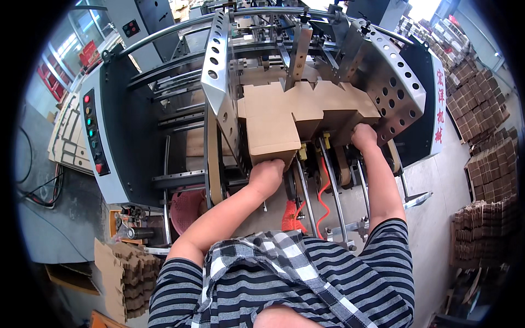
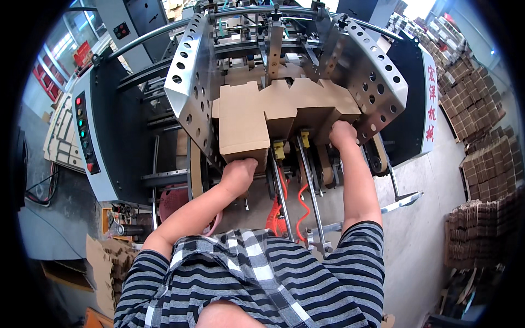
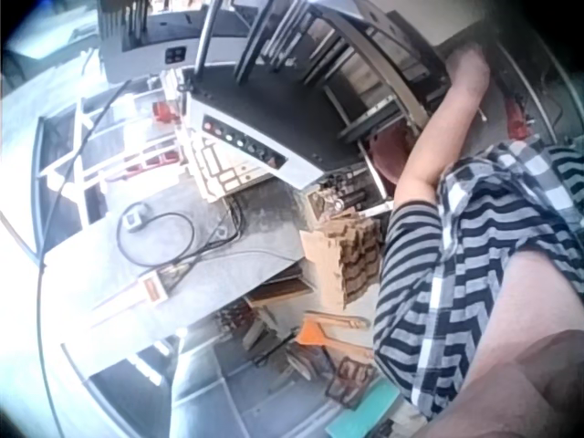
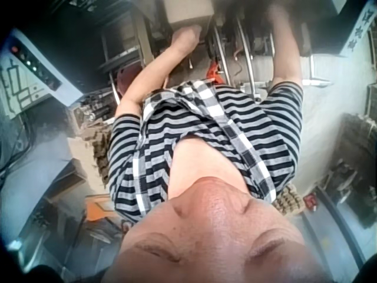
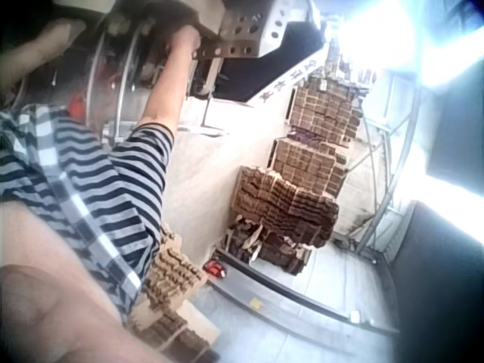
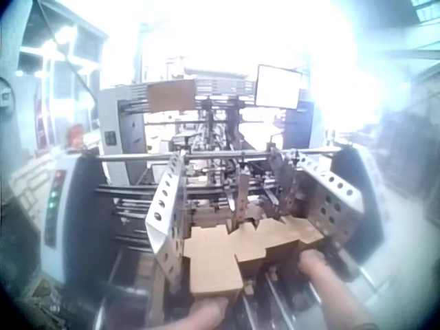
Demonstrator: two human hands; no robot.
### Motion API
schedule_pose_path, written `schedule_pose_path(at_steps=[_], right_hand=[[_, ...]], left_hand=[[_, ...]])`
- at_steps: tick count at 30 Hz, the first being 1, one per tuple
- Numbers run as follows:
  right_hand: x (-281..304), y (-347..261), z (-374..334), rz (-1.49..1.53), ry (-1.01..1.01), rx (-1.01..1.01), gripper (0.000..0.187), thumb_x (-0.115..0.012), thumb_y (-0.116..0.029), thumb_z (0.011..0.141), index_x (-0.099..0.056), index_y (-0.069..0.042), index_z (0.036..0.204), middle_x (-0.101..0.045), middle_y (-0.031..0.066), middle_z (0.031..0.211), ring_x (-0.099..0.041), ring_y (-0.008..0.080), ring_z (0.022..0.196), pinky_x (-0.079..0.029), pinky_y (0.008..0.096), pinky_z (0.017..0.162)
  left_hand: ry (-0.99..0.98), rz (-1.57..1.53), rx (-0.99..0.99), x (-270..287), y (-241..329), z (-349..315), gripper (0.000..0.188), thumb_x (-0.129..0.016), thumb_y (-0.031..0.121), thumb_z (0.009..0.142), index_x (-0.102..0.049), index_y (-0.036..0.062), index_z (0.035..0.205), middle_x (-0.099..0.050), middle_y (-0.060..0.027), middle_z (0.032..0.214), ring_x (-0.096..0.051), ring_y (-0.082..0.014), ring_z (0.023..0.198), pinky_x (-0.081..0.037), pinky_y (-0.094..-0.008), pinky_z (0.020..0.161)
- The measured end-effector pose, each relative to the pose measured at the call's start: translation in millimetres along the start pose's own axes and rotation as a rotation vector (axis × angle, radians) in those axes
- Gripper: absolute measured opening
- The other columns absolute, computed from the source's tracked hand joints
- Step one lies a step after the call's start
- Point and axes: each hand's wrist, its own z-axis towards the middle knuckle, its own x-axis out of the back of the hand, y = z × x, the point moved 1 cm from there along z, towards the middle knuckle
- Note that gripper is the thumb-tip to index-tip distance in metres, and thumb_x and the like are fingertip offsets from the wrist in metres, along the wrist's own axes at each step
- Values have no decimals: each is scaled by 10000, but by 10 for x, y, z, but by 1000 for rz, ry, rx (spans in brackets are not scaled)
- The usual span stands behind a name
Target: The person picks up flat cardboard pieces, folds them into box shapes, and places them into a machine. The person repeats this process multiple times, handling stacks of cardboard and feeding them into the equipment.
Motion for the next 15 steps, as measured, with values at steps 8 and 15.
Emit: schedule_pose_path(at_steps=[8, 15], right_hand=[[2, -6, -38, -73, -118, 46, 217, -611, -186, 795, -725, -76, 944, -684, 178, 1025, -655, 336, 986, -528, 425, 855], [-26, 87, 105, -77, -130, 90, 222, -600, -187, 797, -726, -82, 948, -685, 156, 1028, -653, 322, 989, -523, 430, 867]], left_hand=[[-150, -78, 38, 66, -36, 8, 196, -560, 221, 877, -675, 91, 968, -678, -152, 875, -641, -369, 844, -519, -454, 755], [-320, -95, 111, 65, -2, 133, 293, -533, 281, 886, -686, 86, 1041, -673, -155, 1038, -628, -339, 980, -503, -426, 860]])
